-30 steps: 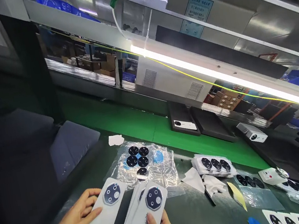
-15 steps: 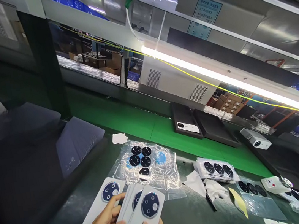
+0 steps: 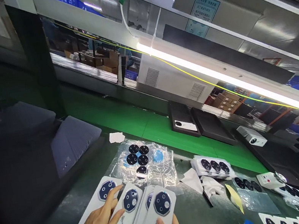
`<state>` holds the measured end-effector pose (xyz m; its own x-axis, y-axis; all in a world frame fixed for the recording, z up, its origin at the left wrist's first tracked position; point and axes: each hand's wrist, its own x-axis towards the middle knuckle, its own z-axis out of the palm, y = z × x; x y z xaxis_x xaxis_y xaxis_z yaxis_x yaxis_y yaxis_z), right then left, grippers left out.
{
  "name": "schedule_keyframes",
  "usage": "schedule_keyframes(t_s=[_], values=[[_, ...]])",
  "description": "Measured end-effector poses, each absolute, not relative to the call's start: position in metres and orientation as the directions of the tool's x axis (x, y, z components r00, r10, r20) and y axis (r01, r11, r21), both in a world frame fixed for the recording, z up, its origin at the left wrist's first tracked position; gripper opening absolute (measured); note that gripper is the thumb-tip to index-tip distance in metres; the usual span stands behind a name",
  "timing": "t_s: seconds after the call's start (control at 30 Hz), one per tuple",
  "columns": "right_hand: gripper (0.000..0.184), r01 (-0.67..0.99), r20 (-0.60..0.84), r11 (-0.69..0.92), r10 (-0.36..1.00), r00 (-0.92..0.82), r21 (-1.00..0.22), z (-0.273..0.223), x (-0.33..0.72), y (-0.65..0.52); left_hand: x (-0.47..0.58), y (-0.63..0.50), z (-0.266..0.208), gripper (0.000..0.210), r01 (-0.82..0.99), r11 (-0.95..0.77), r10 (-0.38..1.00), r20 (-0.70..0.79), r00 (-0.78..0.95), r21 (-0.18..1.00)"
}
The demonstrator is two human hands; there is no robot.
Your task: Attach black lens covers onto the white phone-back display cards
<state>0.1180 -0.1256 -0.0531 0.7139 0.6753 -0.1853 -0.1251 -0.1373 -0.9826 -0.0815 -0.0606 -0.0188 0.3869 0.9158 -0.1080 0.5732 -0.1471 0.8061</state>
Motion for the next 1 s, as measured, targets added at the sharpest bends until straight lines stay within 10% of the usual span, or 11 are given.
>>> schedule_keyframes(t_s=[0.33, 0.53, 0.7, 1.0], values=[[0.054, 0.240, 0.061, -0.121, 0.770, 0.635, -0.963, -0.038, 0.132, -0.128, -0.082, -0.063, -0.027, 0.046, 0.750, -0.456, 0.889, 0.278, 0.363, 0.479], [0.049, 0.173, 0.012, -0.124, 0.780, 0.625, -0.977, -0.033, 0.135, -0.134, -0.079, -0.069, -0.026, 0.037, 0.604, -0.777, 0.527, 0.709, 0.469, 0.178], [0.064, -0.117, -0.250, -0.225, 0.782, 0.571, -0.967, -0.026, 0.165, -0.148, -0.077, -0.071, -0.017, 0.047, 0.376, -0.926, 0.266, 0.682, 0.681, -0.014], [0.061, -0.009, -0.249, -0.291, 0.800, 0.546, -0.957, -0.006, 0.213, -0.166, -0.078, -0.069, -0.055, 0.053, 0.255, -0.966, 0.243, 0.429, 0.870, 0.030]])
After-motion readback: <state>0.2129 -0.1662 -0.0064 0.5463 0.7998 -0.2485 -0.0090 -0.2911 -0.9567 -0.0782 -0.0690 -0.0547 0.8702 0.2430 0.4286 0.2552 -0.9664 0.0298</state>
